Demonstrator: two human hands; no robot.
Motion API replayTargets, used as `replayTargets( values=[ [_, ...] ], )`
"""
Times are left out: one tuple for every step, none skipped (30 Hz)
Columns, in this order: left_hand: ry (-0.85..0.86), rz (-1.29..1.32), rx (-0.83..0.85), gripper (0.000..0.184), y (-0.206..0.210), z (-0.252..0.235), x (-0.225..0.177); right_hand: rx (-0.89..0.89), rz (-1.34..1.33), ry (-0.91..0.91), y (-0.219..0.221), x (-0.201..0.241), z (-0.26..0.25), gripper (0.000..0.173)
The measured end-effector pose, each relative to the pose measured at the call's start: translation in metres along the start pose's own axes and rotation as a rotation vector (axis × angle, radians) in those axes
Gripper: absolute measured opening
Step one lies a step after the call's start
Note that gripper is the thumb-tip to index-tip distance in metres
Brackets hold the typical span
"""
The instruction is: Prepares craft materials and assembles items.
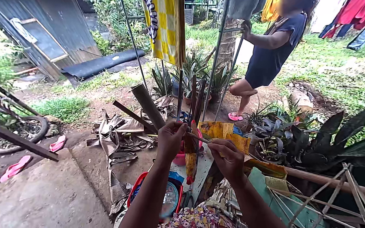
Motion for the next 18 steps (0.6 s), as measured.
replayTargets(
  values=[
    [-0.001,0.001,-0.004,0.011,-0.003,0.0,-0.001,0.004,-0.009,-0.008,0.001,-0.001,0.0,0.009],
    [0.001,0.002,-0.008,0.011,-0.005,0.0,-0.002,0.01,-0.02,-0.013,0.001,-0.001,-0.001,0.009],
    [0.002,-0.001,-0.006,0.011,-0.008,0.0,-0.002,0.015,-0.031,-0.019,0.002,-0.001,-0.001,0.009],
    [0.004,-0.005,-0.004,0.011,-0.011,0.0,-0.002,0.022,-0.042,-0.028,0.002,0.0,-0.002,0.009],
    [0.01,-0.009,-0.002,0.011,-0.014,-0.001,-0.002,0.029,-0.048,-0.041,0.002,-0.001,-0.003,0.009],
    [0.013,-0.012,0.0,0.01,-0.016,-0.001,-0.003,0.035,-0.053,-0.057,0.003,-0.001,-0.004,0.008],
    [0.011,-0.016,0.006,0.01,-0.019,0.0,-0.004,0.038,-0.053,-0.071,0.004,-0.002,-0.005,0.009],
    [0.01,-0.019,0.012,0.011,-0.021,0.001,-0.006,0.039,-0.049,-0.083,0.005,-0.003,-0.006,0.009],
    [0.013,-0.022,0.021,0.011,-0.023,0.002,-0.008,0.039,-0.04,-0.095,0.005,-0.004,-0.007,0.01],
    [0.023,-0.023,0.031,0.011,-0.025,0.003,-0.009,0.039,-0.03,-0.105,0.005,-0.006,-0.008,0.01],
    [0.031,-0.022,0.04,0.01,-0.027,0.003,-0.009,0.046,-0.027,-0.114,0.005,-0.007,-0.009,0.01],
    [0.04,-0.019,0.05,0.009,-0.028,0.004,-0.01,0.057,-0.03,-0.127,0.004,-0.009,-0.01,0.011],
    [0.046,-0.015,0.053,0.008,-0.029,0.006,-0.012,0.075,-0.027,-0.138,0.003,-0.011,-0.012,0.011],
    [0.051,-0.009,0.057,0.007,-0.03,0.007,-0.013,0.09,-0.022,-0.149,0.002,-0.012,-0.013,0.011],
    [0.056,-0.003,0.059,0.006,-0.03,0.009,-0.013,0.103,-0.014,-0.161,0.001,-0.012,-0.015,0.011],
    [0.063,0.002,0.063,0.006,-0.03,0.01,-0.014,0.114,-0.006,-0.176,0.001,-0.012,-0.016,0.011],
    [0.065,0.006,0.066,0.006,-0.03,0.011,-0.015,0.127,0.002,-0.187,0.0,-0.01,-0.018,0.011],
    [0.059,0.007,0.069,0.005,-0.03,0.012,-0.016,0.142,0.009,-0.194,-0.001,-0.009,-0.018,0.012]
  ],
)
Point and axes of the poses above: each hand's wrist, its own z-axis away from the middle knuckle, its own y-axis out of the palm, x = y × z, the point moved 1 cm from there along -z, towards the middle knuckle, and after that the axes turned 2 degrees about -y, right-handed, at the moved point
